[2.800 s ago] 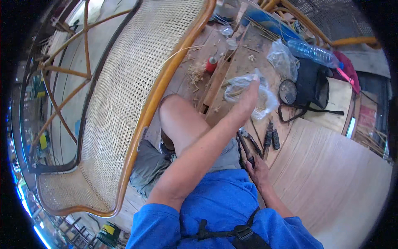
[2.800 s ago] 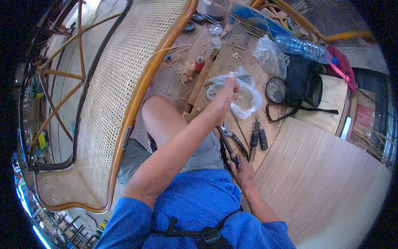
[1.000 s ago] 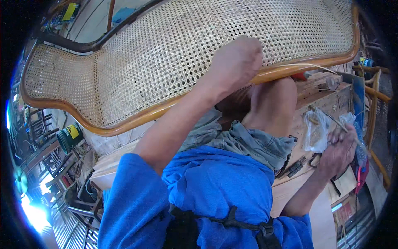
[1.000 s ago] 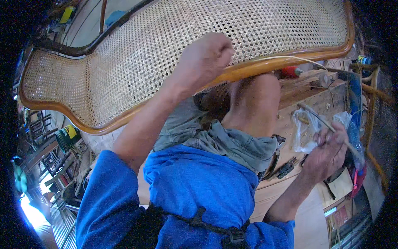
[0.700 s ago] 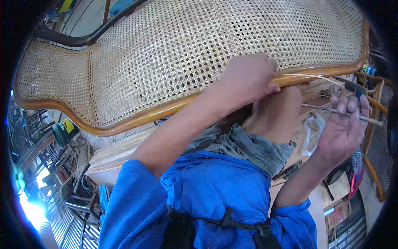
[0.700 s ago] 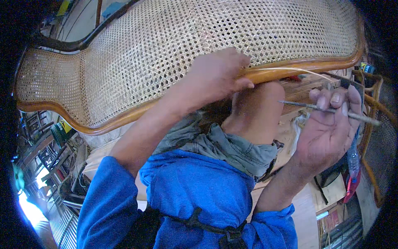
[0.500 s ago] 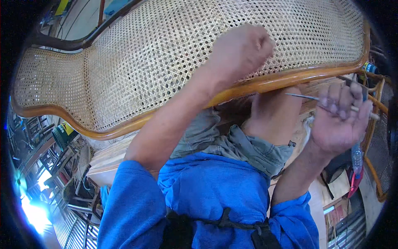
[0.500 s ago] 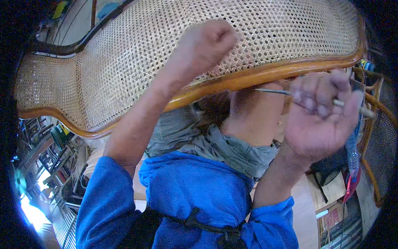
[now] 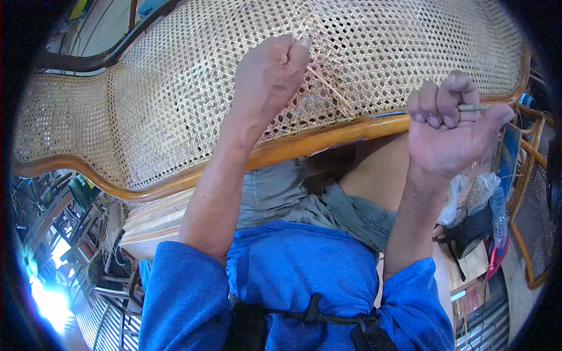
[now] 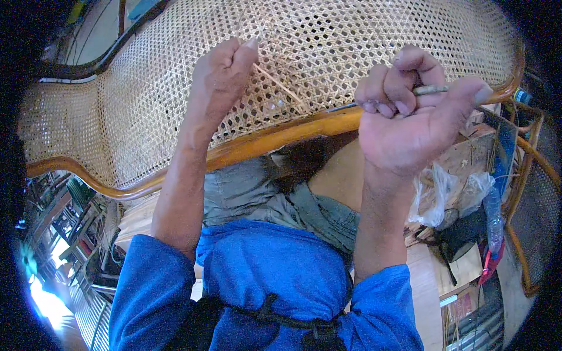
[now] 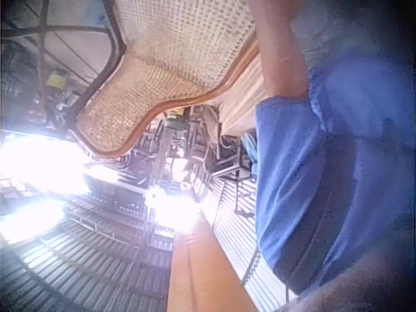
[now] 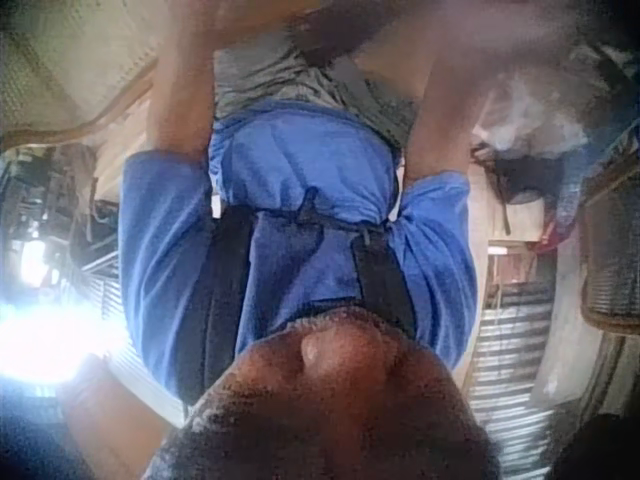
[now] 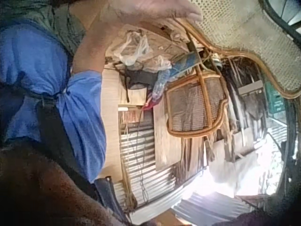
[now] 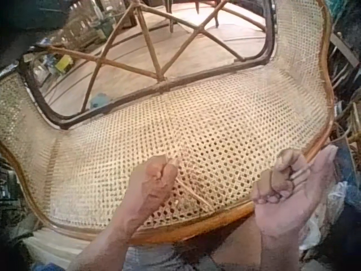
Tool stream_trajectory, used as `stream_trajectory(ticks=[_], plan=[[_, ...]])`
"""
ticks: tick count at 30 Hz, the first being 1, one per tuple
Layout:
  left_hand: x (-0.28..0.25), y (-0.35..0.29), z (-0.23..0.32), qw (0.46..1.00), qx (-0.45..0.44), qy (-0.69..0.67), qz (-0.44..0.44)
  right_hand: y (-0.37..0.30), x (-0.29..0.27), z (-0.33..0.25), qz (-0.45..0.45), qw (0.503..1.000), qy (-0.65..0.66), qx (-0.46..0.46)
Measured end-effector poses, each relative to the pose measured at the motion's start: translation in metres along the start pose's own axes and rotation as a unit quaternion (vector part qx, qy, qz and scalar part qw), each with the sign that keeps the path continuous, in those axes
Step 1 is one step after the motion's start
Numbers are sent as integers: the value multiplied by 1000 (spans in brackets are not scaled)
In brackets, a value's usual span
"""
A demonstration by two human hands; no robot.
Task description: The person is repairing a rattan chair seat by weaving a thin cane strip into the existing mesh. They use a hammer to tap the strip into place and a pair of pliers to pull the strip through the weave. The person works on the edge of the seat, securing the strip along the wooden frame.
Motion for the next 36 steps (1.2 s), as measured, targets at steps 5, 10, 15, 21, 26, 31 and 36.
stream_trajectory(ticks=[5, 10, 15, 21, 26, 31, 36], plan=[[-1, -2, -2, 1000, 0, 28, 4, 2, 1, 10, -6, 999, 18, 32], [1, -1, -7, 1000, -2, 4, 4, 4, 4, 17, 4, 999, 24, 44], [2, -2, -9, 1000, 13, -6, 7, 3, 7, 16, -45, 998, 21, 47], [3, -1, -9, 1000, 16, -4, 15, 4, 5, 16, -46, 997, 22, 50], [1, -3, -8, 1000, 6, 3, 16, 5, 10, 20, 13, 998, 2, 59], [4, -2, -10, 1000, -7, -5, 2, 1, 14, 22, -115, 993, -29, 22], [3, -2, -5, 1000, -15, 12, 1, -14, 37, 27, -216, 956, -195, -33]])
Point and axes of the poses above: each hand's wrist, its own y-axis towards the middle knuckle, its own x-axis out of the palm, z = x × y, the point moved 4 cm from there along y, towards the middle knuckle, and after that the axes turned 13 degrees about -x, right-handed, at the moved point
